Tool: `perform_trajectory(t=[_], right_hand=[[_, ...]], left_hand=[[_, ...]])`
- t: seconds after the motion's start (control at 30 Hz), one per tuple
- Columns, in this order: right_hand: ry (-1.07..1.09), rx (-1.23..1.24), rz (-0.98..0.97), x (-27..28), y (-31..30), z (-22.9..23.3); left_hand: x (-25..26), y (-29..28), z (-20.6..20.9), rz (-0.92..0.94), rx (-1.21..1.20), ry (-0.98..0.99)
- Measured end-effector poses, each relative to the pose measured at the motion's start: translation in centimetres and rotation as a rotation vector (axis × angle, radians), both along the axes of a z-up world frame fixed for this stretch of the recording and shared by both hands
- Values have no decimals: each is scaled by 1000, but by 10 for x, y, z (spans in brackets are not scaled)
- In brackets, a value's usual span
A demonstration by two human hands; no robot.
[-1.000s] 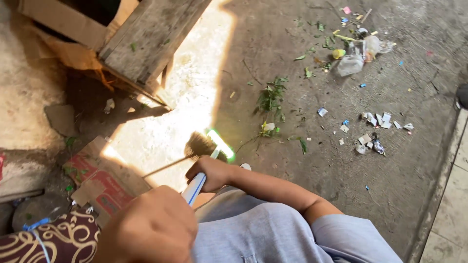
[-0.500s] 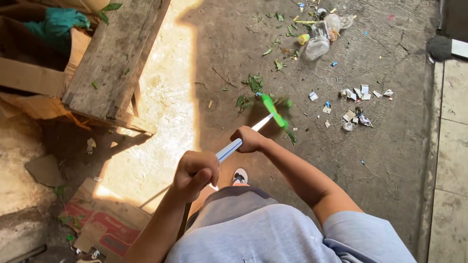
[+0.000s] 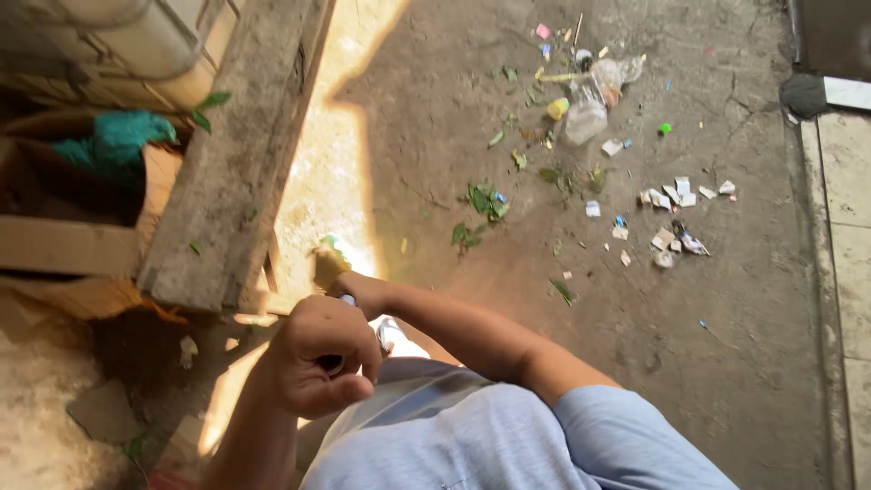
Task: Sweeping trash and debris off a concrete floor using a broom.
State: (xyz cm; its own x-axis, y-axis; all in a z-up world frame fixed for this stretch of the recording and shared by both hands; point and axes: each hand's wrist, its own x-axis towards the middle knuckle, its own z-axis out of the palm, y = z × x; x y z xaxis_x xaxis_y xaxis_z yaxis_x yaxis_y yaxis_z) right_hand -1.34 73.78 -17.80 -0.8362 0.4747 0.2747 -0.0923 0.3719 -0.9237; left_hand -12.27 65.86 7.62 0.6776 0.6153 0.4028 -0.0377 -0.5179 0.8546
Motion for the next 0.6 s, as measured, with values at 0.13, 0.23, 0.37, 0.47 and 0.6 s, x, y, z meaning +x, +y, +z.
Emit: perform_trajectory(t=[0.13, 0.23, 0.37, 0.47, 0.6], right_hand=[[-350, 40, -190, 29, 63, -39], [-532, 241, -210, 76, 99, -67], [-647, 37, -612, 114, 114, -42], [-485, 101, -757, 108, 127, -8], [-255, 62, -538, 58, 145, 62]], left_hand=[[-34, 60, -47, 4, -117, -46], [-38, 99, -97, 35, -299, -81], [-26, 135, -115, 28, -473, -108], [-24, 160, -45, -75, -319, -151], [-49, 183, 37, -279, -12, -112]])
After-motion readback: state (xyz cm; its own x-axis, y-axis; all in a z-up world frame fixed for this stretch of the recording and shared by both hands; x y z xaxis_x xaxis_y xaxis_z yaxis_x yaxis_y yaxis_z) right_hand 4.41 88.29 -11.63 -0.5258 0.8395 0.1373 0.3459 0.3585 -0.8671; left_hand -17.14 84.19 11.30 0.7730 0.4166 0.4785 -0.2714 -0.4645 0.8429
